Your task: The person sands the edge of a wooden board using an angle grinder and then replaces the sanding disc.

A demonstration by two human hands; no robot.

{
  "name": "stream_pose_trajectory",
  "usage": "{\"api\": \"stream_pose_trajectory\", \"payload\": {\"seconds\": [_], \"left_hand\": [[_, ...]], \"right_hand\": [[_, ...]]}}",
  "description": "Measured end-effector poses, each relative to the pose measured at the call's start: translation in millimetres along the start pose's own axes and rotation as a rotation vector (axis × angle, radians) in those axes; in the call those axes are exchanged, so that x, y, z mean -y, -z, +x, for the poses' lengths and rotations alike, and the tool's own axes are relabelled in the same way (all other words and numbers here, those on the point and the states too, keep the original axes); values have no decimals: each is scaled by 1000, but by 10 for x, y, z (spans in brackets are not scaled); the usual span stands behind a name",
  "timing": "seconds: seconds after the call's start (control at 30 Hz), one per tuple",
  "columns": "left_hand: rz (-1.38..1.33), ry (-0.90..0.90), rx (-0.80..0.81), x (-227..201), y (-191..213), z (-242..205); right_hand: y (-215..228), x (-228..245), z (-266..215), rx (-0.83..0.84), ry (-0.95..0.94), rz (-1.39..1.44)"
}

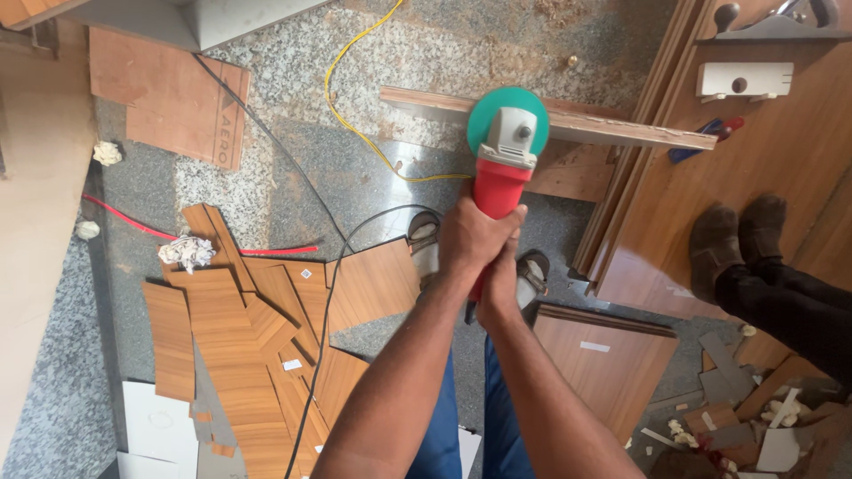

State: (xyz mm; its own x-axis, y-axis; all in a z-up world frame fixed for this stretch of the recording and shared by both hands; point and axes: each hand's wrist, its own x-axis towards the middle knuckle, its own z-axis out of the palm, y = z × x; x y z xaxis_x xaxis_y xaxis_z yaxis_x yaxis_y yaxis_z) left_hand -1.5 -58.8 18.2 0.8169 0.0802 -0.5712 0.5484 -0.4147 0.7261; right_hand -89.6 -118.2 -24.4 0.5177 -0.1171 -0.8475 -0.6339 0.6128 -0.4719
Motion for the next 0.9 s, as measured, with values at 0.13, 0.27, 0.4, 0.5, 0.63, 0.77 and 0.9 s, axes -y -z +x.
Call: {"api": "stream_pose_trajectory", "payload": {"seconds": [0.13, 0.27, 0.4, 0.5, 0.63, 0.77, 0.9], "left_hand": [[10, 65, -49, 75, 231, 118], [-1, 125, -121, 204, 505, 252], [-91, 153, -178, 356, 770, 399], [-173, 176, -250, 454, 941, 439], [-374, 145, -319, 501, 1098, 384], [-285, 134, -330, 481, 1109, 262], [-200, 121, -276, 408, 986, 249]], "right_hand": [[-218, -82, 77, -1, -13, -104], [-486, -165, 175, 55, -12, -180], [-762, -198, 233, 30, -64, -436], [-944, -212, 221, 30, -70, -637], [-1108, -217, 153, 70, 16, -727], [-1086, -239, 38, 105, 48, -683], [-963, -209, 33, 15, 8, -667]]}}
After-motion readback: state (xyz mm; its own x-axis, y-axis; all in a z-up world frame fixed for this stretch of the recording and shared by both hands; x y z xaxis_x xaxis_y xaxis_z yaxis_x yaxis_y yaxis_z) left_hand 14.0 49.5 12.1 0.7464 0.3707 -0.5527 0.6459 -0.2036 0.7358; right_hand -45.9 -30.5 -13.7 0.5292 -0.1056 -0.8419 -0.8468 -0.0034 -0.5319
